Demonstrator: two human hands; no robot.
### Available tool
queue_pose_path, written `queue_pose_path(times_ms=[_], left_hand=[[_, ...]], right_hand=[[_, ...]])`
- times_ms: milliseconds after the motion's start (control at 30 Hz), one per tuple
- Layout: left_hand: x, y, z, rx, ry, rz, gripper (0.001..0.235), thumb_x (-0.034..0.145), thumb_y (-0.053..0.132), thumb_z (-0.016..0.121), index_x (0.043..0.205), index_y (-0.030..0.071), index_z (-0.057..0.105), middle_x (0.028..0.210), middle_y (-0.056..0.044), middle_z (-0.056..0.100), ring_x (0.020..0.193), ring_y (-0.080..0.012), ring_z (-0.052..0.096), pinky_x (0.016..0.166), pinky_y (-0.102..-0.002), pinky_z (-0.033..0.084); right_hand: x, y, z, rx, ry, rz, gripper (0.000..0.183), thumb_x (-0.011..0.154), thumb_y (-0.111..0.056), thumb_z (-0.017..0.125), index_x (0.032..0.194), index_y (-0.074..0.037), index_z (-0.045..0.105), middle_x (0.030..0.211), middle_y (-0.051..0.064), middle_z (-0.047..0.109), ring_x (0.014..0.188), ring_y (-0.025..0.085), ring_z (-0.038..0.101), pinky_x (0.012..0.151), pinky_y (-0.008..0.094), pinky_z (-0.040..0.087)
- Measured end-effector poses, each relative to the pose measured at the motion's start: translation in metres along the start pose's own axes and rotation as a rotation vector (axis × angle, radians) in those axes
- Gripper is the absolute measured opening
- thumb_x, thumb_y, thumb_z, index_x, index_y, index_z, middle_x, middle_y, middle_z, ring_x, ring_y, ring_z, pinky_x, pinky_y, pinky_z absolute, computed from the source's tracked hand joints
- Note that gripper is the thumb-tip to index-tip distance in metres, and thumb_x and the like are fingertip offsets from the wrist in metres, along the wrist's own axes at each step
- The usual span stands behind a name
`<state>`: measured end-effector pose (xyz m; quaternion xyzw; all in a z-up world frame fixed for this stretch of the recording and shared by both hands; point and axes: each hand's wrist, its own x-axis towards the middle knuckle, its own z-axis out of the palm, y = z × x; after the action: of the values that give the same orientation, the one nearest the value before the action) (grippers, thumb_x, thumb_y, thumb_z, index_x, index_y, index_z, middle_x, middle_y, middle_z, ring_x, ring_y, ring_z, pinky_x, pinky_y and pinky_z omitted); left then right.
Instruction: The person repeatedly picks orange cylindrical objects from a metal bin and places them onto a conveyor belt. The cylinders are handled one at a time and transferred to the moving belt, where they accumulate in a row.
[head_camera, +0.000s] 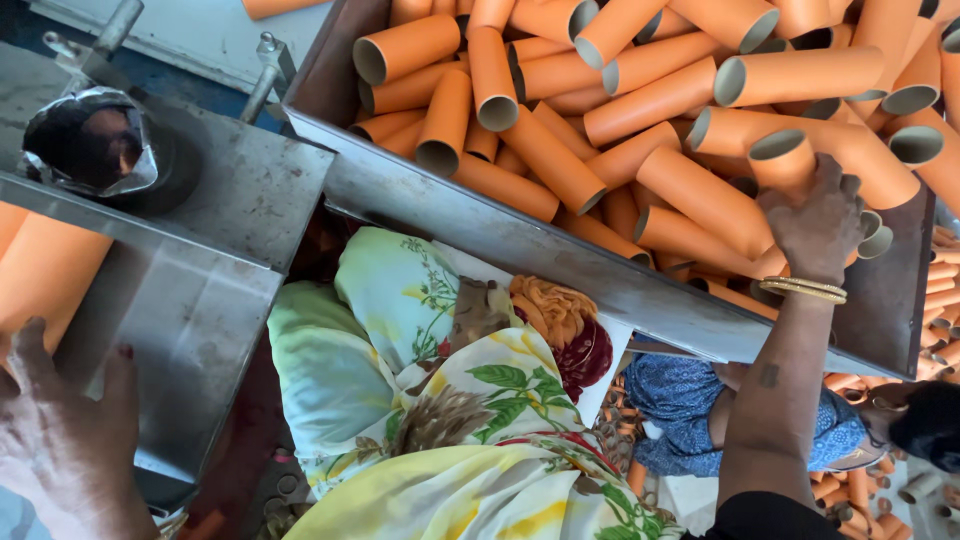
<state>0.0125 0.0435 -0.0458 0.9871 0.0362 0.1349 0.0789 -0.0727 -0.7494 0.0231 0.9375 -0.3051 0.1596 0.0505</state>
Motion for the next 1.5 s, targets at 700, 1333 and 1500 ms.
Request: queue_pose_path(times_ms=[700, 1333, 1500], left_hand=[[-0.017, 0.205, -0.078, -0.662, 0.065, 0.711, 0.105, 0.059, 0.032, 0.089, 0.149, 0.009, 0.040, 0.145, -0.025, 0.052, 0.137, -0.0397, 0.050, 0.117, -0.064, 0.032], [0.005, -0.060, 0.072, -0.674, 0.009, 0.056, 0.059, 0.098, 0.000, 0.081, 0.143, -0.010, 0.045, 0.136, -0.029, 0.062, 0.123, -0.0343, 0.065, 0.108, -0.042, 0.054], [0.003, -0.082, 0.080, -0.313, 0.072, 0.054, 0.070, 0.094, 0.012, 0.085, 0.148, -0.005, 0.044, 0.130, -0.027, 0.060, 0.117, -0.0373, 0.064, 0.104, -0.043, 0.054]], right_hand=[[-0.131, -0.316, -0.133, 1.565, -0.470, -1.044, 0.088, 0.068, -0.021, 0.097, 0.141, -0.007, 0.050, 0.141, 0.011, 0.058, 0.126, 0.026, 0.064, 0.109, 0.043, 0.057], [0.034, 0.136, 0.080, 0.893, 0.024, 0.790, 0.057, 0.108, -0.052, 0.063, 0.138, -0.004, 0.055, 0.122, 0.014, 0.067, 0.091, 0.019, 0.062, 0.073, 0.039, 0.047], [0.043, 0.105, 0.077, 1.013, -0.171, 0.678, 0.048, 0.104, -0.049, 0.068, 0.128, -0.008, 0.060, 0.107, 0.002, 0.071, 0.087, 0.016, 0.067, 0.072, 0.034, 0.051]])
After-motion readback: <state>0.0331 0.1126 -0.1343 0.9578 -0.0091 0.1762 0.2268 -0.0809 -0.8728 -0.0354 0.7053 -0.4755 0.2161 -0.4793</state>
